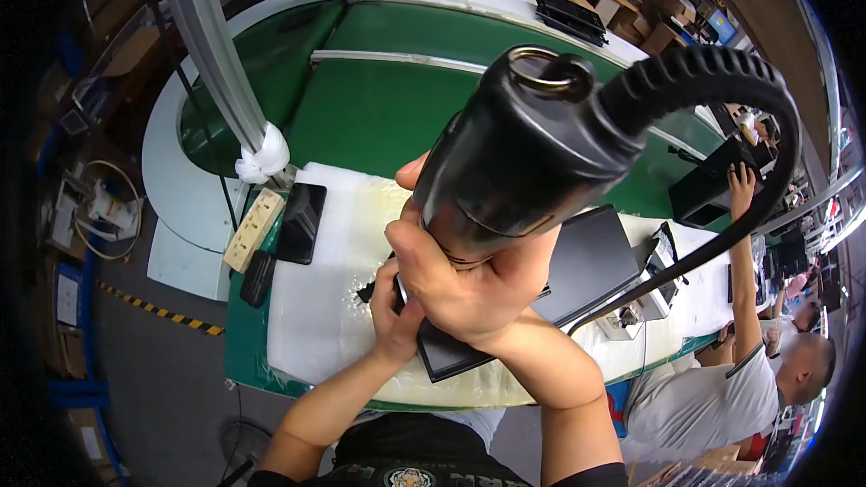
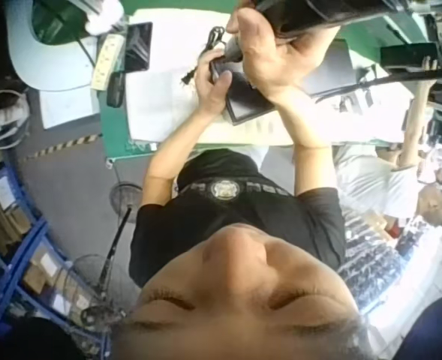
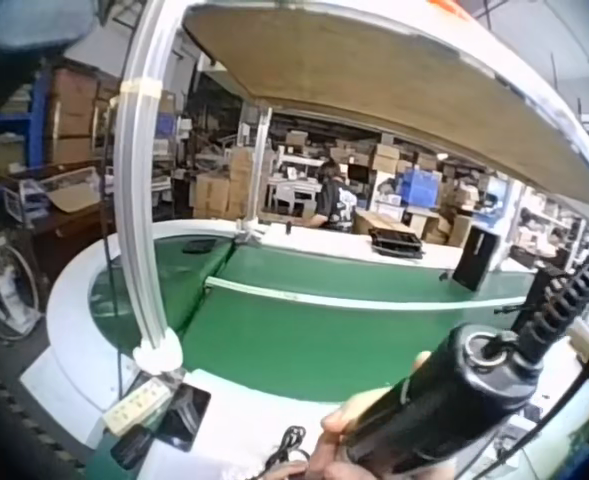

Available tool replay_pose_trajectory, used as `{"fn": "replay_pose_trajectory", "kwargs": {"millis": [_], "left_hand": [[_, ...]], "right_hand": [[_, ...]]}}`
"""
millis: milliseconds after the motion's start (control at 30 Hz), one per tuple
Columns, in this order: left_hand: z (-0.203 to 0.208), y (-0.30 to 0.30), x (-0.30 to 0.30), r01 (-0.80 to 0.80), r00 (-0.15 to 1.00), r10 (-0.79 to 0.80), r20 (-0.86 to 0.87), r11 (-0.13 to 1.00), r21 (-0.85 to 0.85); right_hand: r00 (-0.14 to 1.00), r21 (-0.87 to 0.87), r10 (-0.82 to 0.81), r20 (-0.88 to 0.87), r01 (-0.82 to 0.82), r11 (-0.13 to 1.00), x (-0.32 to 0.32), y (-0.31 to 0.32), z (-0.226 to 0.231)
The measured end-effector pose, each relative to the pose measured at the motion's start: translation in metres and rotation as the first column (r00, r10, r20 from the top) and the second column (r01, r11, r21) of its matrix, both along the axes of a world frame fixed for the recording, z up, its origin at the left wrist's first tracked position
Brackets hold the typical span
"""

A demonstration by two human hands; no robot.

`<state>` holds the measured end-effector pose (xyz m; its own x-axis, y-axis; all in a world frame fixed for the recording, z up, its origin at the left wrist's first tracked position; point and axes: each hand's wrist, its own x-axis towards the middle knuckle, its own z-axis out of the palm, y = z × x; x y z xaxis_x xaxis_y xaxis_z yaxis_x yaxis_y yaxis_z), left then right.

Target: Using an electric screwdriver to fasten components of a black speaker unit on an electronics assembly line.

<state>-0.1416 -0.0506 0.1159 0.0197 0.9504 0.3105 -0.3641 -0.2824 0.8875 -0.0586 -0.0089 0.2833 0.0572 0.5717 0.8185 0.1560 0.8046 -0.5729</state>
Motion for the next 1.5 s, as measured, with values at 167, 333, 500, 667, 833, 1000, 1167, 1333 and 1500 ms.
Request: {"fn": "replay_pose_trajectory", "kwargs": {"millis": [167,333,500,667,833,1000,1167,1333,1500], "left_hand": [[-0.003,0.000,0.002,0.005,1.000,-0.005,-0.004,1.000,0.022],[-0.014,-0.001,0.005,0.027,1.000,-0.027,0.007,0.999,-0.041],[-0.002,0.009,0.007,-0.182,0.982,0.178,-0.066,0.982,-0.055],[-0.041,0.024,0.001,-0.136,0.975,0.092,-0.201,0.967,-0.214],[-0.053,0.063,0.011,-0.270,0.963,0.241,-0.123,0.894,-0.359],[-0.018,0.104,0.031,0.037,0.955,0.166,0.244,0.753,-0.657],[-0.008,0.083,0.054,0.363,0.831,0.088,0.550,0.664,-0.654],[0.056,0.061,0.090,0.655,0.630,-0.137,0.764,0.622,-0.429],[0.102,0.101,0.156,0.714,0.536,-0.199,0.820,0.626,-0.314]], "right_hand": [[0.998,-0.006,0.057,-0.033,-0.057,0.998,0.000,0.005,-0.006],[0.995,-0.014,0.087,-0.049,-0.088,0.996,0.002,0.011,0.009],[0.988,0.019,-0.030,-0.154,0.033,0.999,0.048,-0.011,0.048],[0.914,0.091,-0.068,-0.400,0.113,0.989,0.115,-0.068,0.042],[0.807,-0.103,-0.352,-0.474,0.345,0.933,0.163,-0.104,0.005],[0.705,-0.343,-0.551,-0.447,0.434,0.833,0.190,-0.126,-0.025],[0.682,-0.461,-0.620,-0.388,0.439,0.771,0.219,-0.142,-0.058],[0.658,-0.569,-0.625,-0.419,0.346,0.746,0.226,-0.140,-0.076],[0.672,-0.678,-0.623,-0.400,0.240,0.695,0.233,-0.146,-0.101]]}}
